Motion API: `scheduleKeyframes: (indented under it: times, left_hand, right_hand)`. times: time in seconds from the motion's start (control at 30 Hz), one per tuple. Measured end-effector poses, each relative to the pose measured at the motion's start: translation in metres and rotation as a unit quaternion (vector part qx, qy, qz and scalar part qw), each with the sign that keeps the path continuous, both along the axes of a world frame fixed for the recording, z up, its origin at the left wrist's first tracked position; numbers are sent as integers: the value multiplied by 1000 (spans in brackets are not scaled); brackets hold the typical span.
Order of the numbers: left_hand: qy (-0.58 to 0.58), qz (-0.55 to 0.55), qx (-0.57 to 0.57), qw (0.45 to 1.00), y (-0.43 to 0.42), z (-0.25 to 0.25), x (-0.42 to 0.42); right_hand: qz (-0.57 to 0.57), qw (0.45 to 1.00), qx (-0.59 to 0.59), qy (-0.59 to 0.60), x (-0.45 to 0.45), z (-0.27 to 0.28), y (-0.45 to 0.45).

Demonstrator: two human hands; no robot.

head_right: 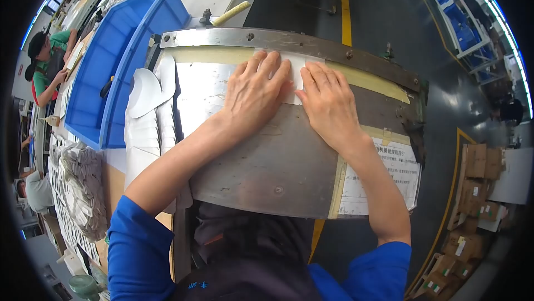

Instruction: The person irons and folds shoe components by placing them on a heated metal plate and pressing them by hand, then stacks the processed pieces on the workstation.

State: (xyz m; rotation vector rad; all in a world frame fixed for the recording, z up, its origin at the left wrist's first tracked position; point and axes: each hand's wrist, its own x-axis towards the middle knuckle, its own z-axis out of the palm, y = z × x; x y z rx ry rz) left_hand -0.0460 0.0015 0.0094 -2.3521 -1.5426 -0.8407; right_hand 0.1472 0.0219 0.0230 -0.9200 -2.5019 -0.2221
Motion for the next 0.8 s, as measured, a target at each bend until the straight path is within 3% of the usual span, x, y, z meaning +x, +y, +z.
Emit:
scheduleKeyframes:
  times: [0.63, 0.77, 0.8]
  left_hand:
    - [-24, -10, -37, 999, -4, 9, -1]
    - [-70, -22, -104, 992, -14, 13, -2]
    - [-58, -25, -71, 995, -17, 12, -4]
  right_hand:
    - [-11, 999, -39, 0, 0, 6, -4]
    - [35, 999, -33, 10, -4, 11, -9]
    - [57, 997, -48, 9, -5, 11, -12]
